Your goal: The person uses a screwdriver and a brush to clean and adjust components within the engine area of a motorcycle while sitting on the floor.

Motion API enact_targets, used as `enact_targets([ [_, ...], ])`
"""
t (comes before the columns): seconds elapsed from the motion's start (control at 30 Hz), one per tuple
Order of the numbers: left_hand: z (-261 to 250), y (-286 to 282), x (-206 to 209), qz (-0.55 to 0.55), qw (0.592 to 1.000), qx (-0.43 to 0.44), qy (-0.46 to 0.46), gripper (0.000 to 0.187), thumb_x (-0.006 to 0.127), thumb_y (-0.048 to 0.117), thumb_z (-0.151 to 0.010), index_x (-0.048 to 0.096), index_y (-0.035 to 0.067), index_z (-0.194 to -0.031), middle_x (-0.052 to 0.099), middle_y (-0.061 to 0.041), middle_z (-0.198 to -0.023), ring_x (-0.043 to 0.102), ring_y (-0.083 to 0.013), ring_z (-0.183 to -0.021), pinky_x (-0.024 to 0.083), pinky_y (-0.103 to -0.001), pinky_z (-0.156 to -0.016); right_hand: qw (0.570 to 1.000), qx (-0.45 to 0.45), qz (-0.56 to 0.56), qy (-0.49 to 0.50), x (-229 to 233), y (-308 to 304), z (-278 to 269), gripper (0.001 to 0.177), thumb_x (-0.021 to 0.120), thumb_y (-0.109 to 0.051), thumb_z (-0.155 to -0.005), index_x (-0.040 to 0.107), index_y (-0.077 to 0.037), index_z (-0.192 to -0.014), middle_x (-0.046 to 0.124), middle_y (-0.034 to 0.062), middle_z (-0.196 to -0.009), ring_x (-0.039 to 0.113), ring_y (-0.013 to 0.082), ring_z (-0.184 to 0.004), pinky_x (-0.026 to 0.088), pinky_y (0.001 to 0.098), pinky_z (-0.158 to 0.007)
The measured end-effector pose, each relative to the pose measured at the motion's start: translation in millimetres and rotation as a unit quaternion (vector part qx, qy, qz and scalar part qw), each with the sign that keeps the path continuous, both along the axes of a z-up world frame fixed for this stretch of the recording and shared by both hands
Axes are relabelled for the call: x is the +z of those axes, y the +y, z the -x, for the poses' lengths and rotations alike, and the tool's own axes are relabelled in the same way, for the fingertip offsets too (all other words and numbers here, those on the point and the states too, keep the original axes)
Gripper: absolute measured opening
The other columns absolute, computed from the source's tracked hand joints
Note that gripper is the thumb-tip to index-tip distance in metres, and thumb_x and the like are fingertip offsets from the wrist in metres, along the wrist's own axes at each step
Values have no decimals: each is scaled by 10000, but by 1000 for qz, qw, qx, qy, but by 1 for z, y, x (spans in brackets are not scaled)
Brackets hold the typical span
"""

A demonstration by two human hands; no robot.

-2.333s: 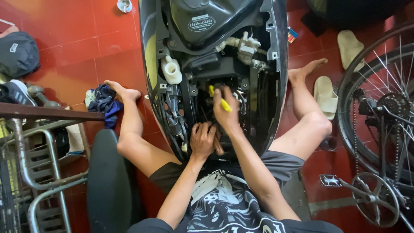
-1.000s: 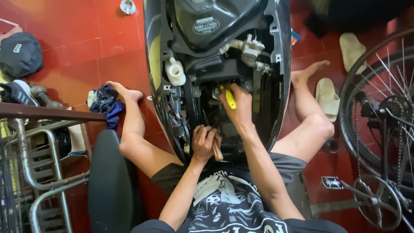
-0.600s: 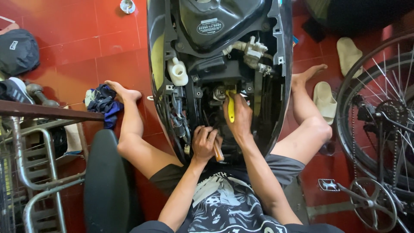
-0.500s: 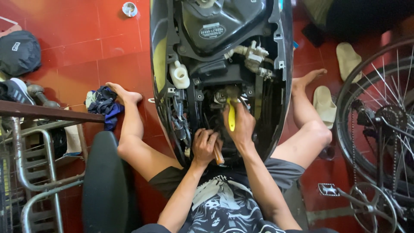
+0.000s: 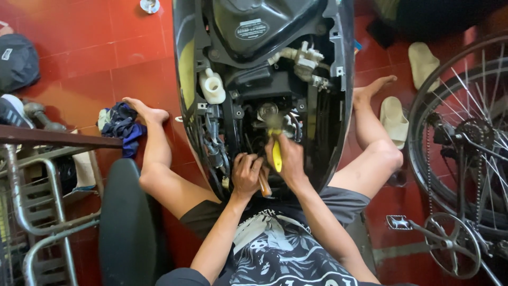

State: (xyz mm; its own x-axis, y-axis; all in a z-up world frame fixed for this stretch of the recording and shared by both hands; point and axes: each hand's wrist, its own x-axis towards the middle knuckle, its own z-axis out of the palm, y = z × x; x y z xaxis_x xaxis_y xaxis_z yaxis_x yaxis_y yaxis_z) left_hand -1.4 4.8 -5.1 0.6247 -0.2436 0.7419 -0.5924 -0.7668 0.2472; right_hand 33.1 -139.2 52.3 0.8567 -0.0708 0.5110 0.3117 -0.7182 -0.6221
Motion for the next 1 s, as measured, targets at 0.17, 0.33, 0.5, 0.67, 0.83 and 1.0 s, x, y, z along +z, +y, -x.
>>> enact_targets([
  [0.17,1,1,-1,0,1000,-8,4,93,664,122,-867,661,67,-942,566,-78,-870,664,-230,-750,536,-400,-935,998,39,-29,35,0,-5,17,24,685,-137,-858,669,-148,-844,633,54,-532,674,253,-493,509,332,-473],
  [0.33,0,-2,3,3,1000,3,-5,110,686,94,-836,665,77,-943,578,-77,-866,665,-234,-731,548,-413,-910,999,48,-24,4,28,-6,-23,64,667,-141,-930,620,-104,-909,645,144,-618,691,339,-588,522,388,-513],
  [0.5,-1,-2,-2,7,1000,12,-6,142,666,108,-774,684,110,-915,591,-68,-863,656,-220,-713,557,-384,-894,995,48,86,4,13,-9,-29,105,715,-184,-884,645,-125,-934,660,112,-610,696,315,-562,538,400,-520],
  [0.67,1,-4,-3,31,999,8,2,137,688,87,-785,686,72,-922,598,-93,-862,661,-238,-726,556,-400,-902,999,33,6,41,38,-28,-16,98,708,-207,-927,647,-137,-898,665,106,-618,700,328,-592,519,385,-520],
  [0.83,4,-4,2,43,999,9,-4,152,688,68,-762,680,66,-914,596,-93,-849,659,-234,-711,560,-398,-894,999,20,-31,27,28,-16,-33,331,788,-223,-915,693,-53,-1183,724,212,-909,719,422,-856,570,474,-709],
  [1.0,-2,-3,5,27,1000,7,-10,158,682,81,-761,694,93,-917,590,-75,-858,652,-217,-719,566,-379,-889,998,16,23,58,17,-7,-28,458,740,-248,-945,647,60,-1272,680,318,-969,683,520,-868,546,575,-716],
])
